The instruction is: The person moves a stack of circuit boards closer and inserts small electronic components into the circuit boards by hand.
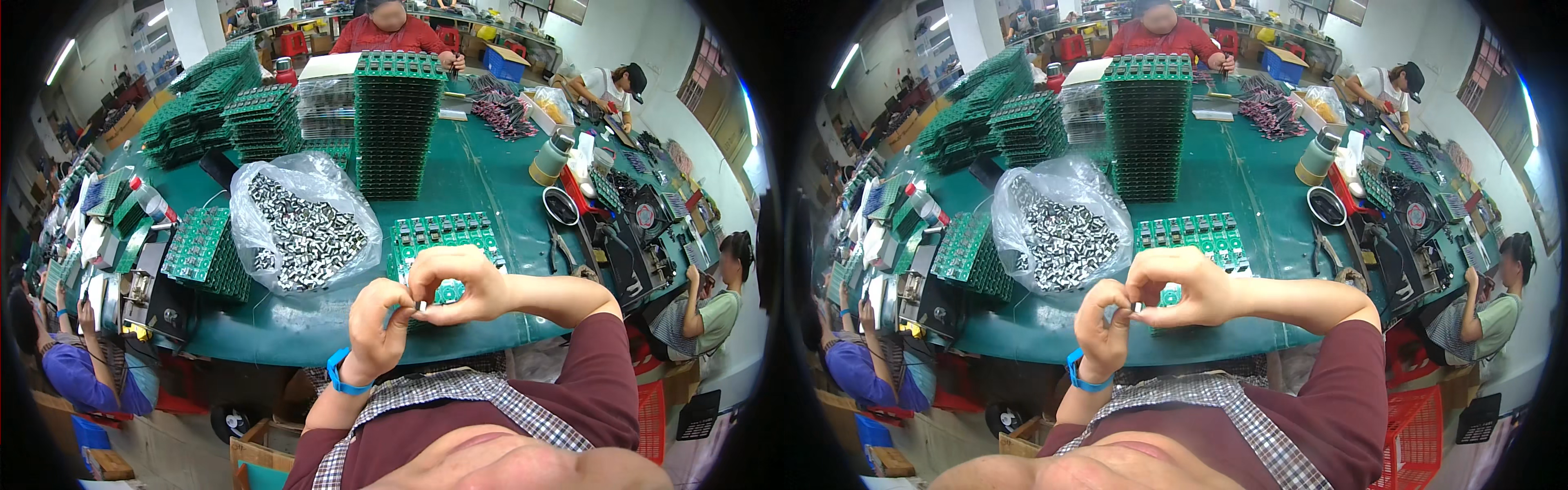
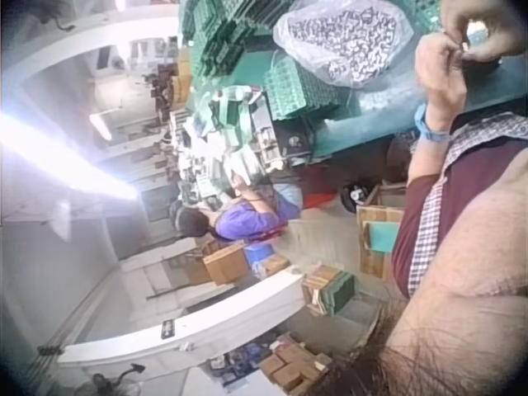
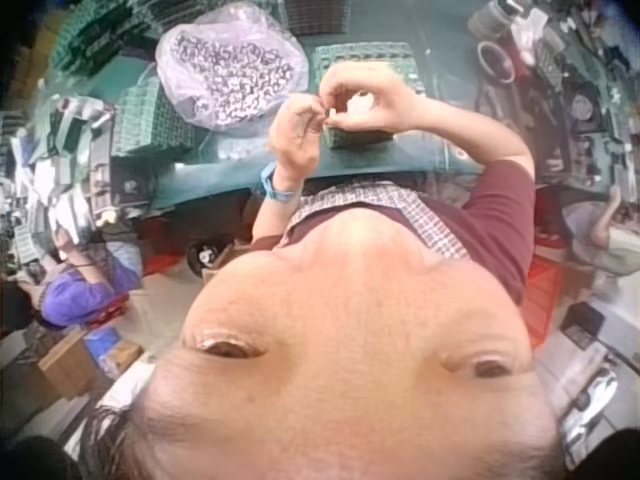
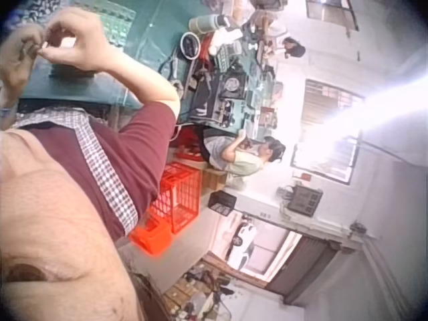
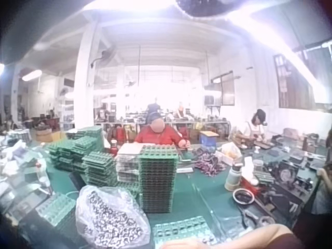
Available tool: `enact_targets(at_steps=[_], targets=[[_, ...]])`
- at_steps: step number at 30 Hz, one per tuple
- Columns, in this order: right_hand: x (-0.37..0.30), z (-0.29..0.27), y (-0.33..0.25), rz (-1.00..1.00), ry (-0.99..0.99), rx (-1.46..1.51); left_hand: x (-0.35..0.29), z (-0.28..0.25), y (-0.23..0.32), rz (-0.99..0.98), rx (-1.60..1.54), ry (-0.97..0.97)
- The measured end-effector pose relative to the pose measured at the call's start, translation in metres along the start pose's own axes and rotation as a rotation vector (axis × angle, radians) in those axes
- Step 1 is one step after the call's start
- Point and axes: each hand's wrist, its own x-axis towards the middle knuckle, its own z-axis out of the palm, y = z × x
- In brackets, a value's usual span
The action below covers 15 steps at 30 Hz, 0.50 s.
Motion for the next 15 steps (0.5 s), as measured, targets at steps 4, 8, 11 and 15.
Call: enact_targets(at_steps=[4, 8, 11, 15], targets=[[-0.001, 0.002, -0.002, -0.169, 0.054, -0.187, -0.002, 0.0, 0.0, 0.01, -0.051, 0.005], [-0.013, 0.009, -0.006, -0.245, 0.202, -0.323, -0.007, -0.001, 0.005, 0.081, 0.042, 0.039], [-0.018, 0.01, -0.002, -0.266, 0.22, -0.358, -0.01, 0.004, 0.006, 0.03, 0.069, 0.067], [-0.018, 0.004, 0.008, -0.295, 0.225, -0.422, -0.003, 0.001, -0.008, 0.214, 0.232, 0.033]])
